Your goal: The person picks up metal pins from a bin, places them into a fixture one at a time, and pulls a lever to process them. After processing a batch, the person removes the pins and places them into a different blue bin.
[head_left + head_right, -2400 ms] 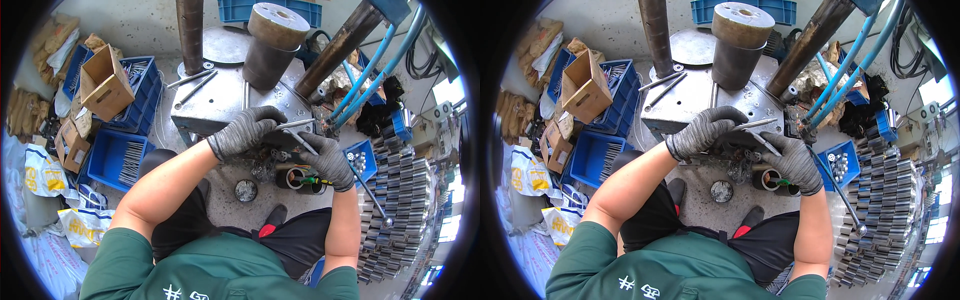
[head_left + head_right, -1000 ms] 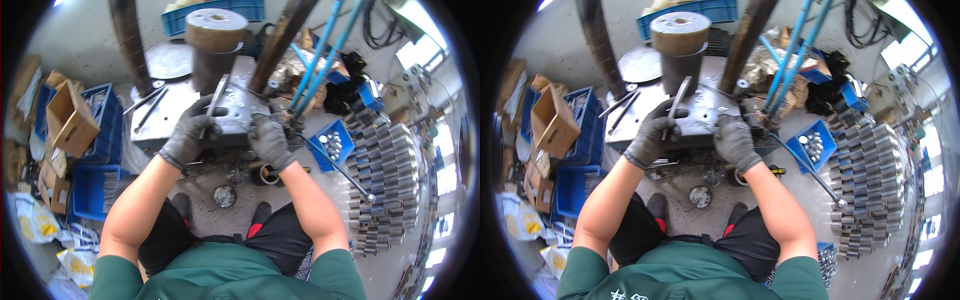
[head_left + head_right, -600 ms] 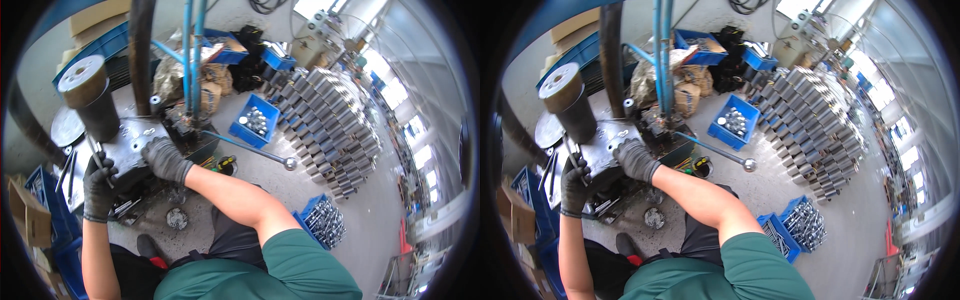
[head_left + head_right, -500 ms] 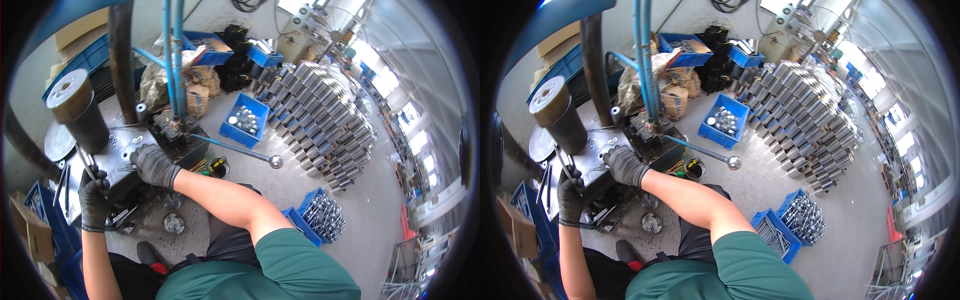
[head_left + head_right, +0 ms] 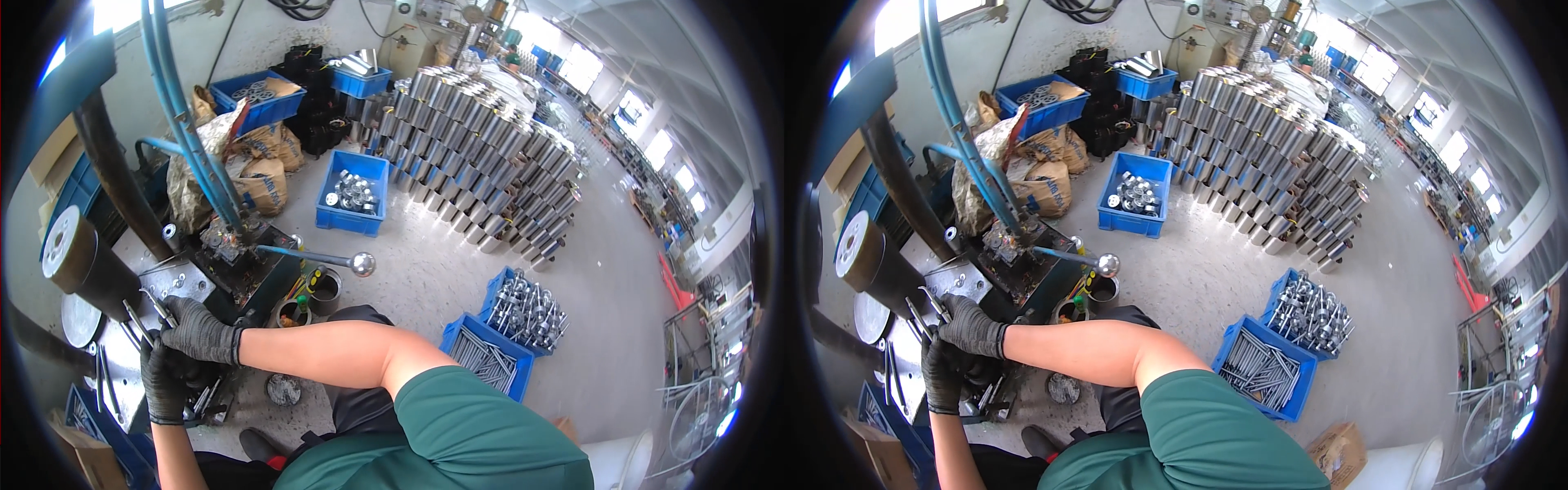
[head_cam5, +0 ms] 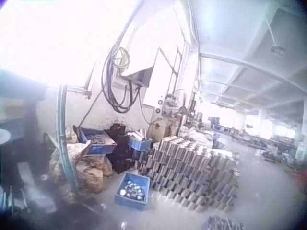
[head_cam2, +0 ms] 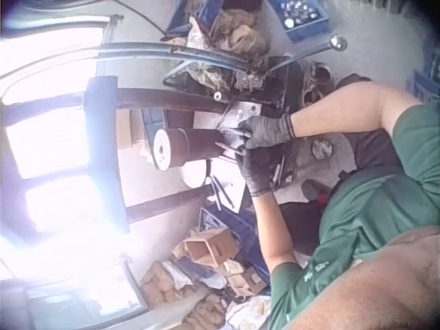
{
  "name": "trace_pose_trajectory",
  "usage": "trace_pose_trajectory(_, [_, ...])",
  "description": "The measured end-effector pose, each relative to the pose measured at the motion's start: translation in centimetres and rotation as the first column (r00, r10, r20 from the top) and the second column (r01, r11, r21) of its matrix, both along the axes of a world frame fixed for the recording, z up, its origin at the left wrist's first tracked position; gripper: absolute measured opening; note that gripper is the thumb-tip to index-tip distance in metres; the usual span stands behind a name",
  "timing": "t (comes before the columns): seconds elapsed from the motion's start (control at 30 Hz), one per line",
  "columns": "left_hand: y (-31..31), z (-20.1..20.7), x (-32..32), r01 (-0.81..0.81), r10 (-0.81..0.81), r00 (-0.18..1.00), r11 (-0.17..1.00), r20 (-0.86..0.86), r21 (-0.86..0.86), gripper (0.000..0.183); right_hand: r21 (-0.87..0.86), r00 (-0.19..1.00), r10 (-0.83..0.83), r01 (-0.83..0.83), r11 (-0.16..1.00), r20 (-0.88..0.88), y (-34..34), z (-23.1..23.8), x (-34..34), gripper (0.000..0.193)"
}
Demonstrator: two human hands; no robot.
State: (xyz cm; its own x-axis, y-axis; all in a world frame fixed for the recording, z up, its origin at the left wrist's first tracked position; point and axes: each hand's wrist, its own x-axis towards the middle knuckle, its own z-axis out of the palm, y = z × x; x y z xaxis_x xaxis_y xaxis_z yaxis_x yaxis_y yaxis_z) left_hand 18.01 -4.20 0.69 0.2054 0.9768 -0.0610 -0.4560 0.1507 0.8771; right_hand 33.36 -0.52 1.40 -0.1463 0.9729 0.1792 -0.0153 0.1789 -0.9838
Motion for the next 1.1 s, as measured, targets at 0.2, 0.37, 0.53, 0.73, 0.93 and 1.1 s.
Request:
trace_pose_trajectory(0.2, [0.1,-0.7,0.4,0.077,-0.078,0.997,0.995,0.026,0.06,0.03,0.057,0.996,-0.083,0.082,0.995,0.013,-0.5,0.8,0.6,0.028])
trace_pose_trajectory(0.37, [-0.4,-0.2,2.3,0.108,-0.106,0.994,0.989,-0.02,0.103,0.033,0.025,0.994,-0.106,0.105,0.994,0.037,-1.5,2.2,2.6,0.042])
trace_pose_trajectory(0.53, [-0.4,-0.1,4.0,0.038,-0.032,0.997,0.995,-0.067,0.093,0.031,0.131,0.959,-0.24,0.221,0.966,0.152,-1.6,2.2,4.1,0.052])
trace_pose_trajectory(0.73, [-1.3,2.3,6.4,-0.075,0.085,0.991,0.993,-0.107,0.093,0.023,0.108,0.985,-0.158,0.149,0.983,0.076,-2.2,3.0,6.3,0.05])
trace_pose_trajectory(0.93, [-0.8,3.3,6.2,-0.112,0.112,0.994,0.994,0.013,0.013,0.03,-0.046,0.977,0.057,-0.049,0.998,0.205,-2.5,3.9,7.4,0.07])
trace_pose_trajectory(1.1, [0.1,2.1,2.5,-0.125,0.123,0.992,0.99,-0.036,-0.07,0.026,0.209,0.875,0.019,-0.136,0.968,0.484,-2.3,4.6,7.9,0.072])
